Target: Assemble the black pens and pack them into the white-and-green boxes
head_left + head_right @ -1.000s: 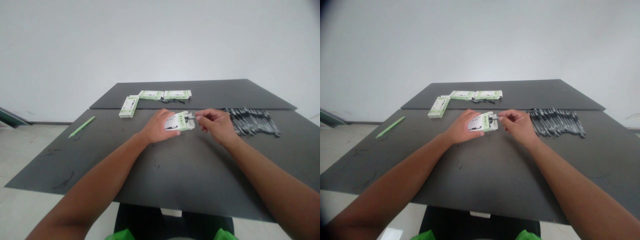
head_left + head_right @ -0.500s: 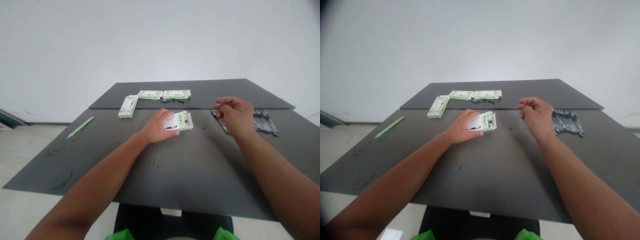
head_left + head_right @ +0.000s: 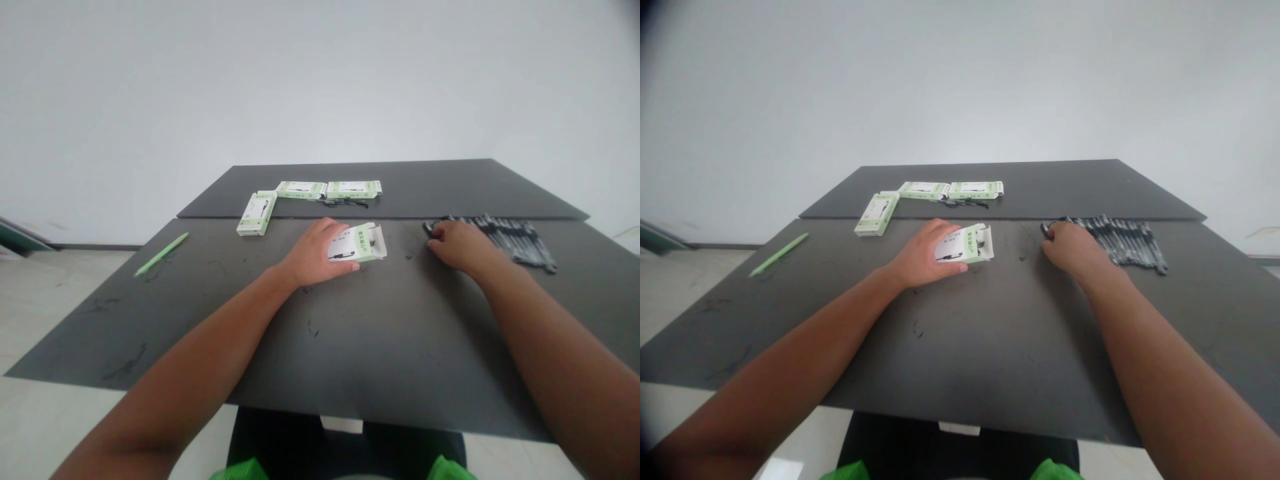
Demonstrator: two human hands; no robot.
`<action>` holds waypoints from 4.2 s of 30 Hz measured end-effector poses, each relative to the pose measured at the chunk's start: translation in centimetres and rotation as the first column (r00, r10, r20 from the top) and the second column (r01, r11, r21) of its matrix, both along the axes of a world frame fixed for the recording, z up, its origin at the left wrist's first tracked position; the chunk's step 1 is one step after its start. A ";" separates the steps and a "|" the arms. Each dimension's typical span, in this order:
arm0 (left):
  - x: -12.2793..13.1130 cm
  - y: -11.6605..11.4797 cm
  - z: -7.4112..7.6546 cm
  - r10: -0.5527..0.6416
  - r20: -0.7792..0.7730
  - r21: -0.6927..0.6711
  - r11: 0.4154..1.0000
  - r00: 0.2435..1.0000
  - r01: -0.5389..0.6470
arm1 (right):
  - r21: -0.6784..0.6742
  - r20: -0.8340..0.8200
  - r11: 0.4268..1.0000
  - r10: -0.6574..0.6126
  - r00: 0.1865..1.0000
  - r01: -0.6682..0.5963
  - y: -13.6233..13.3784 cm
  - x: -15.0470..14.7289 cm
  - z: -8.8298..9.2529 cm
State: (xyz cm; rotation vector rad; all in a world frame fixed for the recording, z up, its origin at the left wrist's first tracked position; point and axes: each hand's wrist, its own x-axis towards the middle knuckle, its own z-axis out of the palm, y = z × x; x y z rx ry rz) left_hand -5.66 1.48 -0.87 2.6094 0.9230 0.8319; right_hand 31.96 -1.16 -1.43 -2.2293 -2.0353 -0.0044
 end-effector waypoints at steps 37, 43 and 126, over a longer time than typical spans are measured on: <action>0.0 -0.1 0.2 0.002 -0.016 -0.018 1.000 1.000 -0.003 | 0.252 -0.943 0.966 0.234 0.236 0.049 -1.9 -6.5 1.8; -0.1 0.0 0.0 -0.004 -0.009 -0.006 1.000 1.000 0.004 | 0.349 -0.932 0.927 0.328 0.153 0.137 -2.5 -7.3 2.7; 0.3 0.2 0.0 -0.033 0.000 0.020 0.999 0.999 0.033 | 0.420 -0.738 0.907 0.353 0.576 -0.017 -3.4 -10.3 0.6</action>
